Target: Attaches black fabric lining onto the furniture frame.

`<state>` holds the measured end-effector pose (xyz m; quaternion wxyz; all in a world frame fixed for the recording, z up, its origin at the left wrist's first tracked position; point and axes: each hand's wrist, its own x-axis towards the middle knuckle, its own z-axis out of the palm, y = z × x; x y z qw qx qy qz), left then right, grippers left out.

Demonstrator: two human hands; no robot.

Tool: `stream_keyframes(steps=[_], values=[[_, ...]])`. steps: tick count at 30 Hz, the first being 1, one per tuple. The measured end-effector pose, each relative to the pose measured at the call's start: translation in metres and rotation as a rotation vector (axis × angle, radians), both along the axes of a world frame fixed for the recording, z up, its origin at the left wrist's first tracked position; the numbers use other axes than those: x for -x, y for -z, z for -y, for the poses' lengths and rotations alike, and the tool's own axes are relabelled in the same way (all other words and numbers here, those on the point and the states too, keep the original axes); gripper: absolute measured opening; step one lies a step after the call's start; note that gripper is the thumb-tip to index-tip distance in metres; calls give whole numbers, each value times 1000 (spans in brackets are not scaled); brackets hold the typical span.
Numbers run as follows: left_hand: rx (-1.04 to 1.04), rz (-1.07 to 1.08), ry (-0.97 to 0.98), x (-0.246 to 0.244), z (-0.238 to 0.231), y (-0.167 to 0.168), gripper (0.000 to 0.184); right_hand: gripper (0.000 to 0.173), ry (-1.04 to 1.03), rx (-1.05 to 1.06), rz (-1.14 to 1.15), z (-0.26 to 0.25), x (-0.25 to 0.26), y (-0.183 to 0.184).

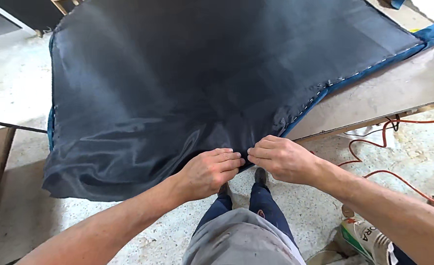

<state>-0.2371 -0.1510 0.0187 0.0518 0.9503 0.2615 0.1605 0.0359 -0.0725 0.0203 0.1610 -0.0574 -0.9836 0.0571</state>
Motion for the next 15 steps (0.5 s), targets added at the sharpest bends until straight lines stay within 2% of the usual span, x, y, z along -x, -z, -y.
stream_keyframes(steps=[7,10,15], values=[[271,-388,106,-4,-29,-42,23,30,131,94,-2,12,-13,8],[401,-491,208,-7,-42,-45,27,30,217,120,-43,19,-15,14],[483,-442,271,-4,-53,-42,29,28,354,150,-134,33,-14,21]])
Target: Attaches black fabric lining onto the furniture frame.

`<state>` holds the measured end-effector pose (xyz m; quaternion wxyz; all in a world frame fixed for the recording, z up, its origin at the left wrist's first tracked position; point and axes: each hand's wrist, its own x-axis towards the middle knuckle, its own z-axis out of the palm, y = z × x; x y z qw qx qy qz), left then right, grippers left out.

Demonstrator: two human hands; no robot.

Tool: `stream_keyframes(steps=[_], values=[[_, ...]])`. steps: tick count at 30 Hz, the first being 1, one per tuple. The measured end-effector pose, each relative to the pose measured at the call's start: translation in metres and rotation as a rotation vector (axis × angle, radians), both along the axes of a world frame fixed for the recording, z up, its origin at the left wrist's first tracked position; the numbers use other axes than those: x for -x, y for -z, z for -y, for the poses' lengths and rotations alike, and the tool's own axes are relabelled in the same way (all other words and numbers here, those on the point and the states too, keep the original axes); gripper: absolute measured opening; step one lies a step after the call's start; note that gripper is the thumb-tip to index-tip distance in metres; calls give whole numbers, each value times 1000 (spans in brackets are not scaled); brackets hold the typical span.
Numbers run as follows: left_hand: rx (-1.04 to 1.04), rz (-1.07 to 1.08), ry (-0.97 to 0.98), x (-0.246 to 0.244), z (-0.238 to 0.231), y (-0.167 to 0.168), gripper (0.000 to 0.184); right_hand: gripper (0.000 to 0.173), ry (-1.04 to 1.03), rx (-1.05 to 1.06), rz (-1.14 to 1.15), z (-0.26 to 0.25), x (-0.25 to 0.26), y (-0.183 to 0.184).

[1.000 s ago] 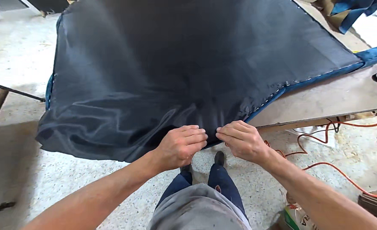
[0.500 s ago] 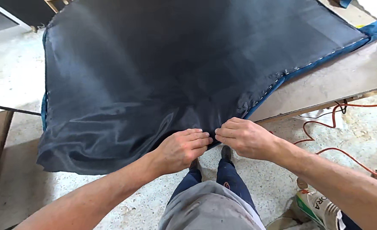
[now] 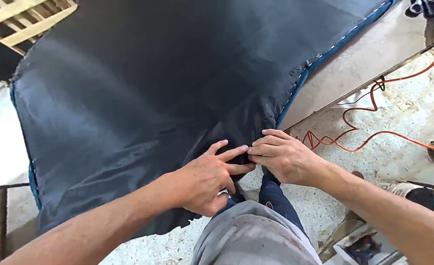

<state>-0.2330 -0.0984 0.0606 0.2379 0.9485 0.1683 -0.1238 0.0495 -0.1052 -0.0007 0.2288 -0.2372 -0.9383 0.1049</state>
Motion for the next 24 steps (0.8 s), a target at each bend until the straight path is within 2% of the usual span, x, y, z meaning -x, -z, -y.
stream_keyframes(steps=[3,5,7,10,13,18,24], values=[[108,288,-90,0,-15,-9,31,25,40,-8,-13,6,2,1],[13,481,-256,-5,-14,-14,26,22,75,-1,-28,10,5,2],[-209,441,-410,-11,2,-7,31,20,107,11,-49,13,7,4],[-398,299,-485,-12,36,22,47,20,116,28,-71,11,7,5],[-449,272,-512,-12,53,41,38,19,103,19,-68,6,8,4],[-507,342,-552,-16,57,48,18,24,82,10,-49,-4,12,-2],[-623,458,-550,-12,66,52,15,18,0,-113,-145,-4,16,6]])
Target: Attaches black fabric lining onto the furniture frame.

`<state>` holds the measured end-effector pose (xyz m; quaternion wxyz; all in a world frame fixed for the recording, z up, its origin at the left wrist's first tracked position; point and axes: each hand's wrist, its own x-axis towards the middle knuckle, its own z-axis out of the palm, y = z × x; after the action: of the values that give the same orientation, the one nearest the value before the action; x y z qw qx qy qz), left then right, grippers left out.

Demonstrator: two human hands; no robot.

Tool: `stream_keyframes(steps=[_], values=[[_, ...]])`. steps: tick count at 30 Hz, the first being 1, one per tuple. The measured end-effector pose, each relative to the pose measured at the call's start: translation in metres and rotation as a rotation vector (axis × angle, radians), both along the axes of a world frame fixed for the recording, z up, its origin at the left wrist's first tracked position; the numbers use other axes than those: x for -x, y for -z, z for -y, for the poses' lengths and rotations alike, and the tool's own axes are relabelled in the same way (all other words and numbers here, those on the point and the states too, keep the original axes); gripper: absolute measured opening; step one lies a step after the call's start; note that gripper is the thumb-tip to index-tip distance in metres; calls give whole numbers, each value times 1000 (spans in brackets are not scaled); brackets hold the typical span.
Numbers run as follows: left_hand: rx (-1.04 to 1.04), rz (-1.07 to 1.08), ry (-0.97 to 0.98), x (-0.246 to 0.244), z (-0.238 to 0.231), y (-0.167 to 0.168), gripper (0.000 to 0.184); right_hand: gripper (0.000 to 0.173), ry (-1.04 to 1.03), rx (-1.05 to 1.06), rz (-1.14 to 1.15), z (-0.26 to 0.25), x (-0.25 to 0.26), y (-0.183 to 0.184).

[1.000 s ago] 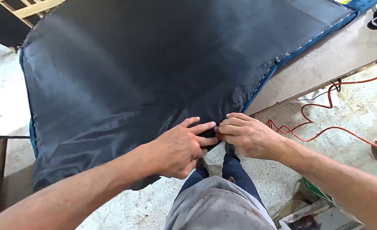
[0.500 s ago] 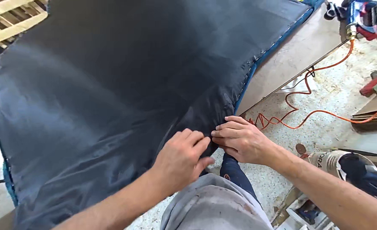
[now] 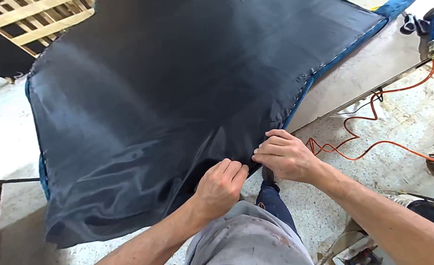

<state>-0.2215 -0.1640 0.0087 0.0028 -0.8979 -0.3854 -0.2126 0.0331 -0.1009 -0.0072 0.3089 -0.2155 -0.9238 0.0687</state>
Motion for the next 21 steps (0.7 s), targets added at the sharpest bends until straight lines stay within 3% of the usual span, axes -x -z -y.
stream_keyframes(steps=[10,17,21], values=[[-49,-100,129,3,-1,-4,20,21,-200,-144,72,-4,0,-5],[9,-362,269,3,-6,-22,22,28,-115,-51,252,4,-8,-14],[45,-450,329,15,-16,-30,35,31,-19,-16,165,16,-14,0]])
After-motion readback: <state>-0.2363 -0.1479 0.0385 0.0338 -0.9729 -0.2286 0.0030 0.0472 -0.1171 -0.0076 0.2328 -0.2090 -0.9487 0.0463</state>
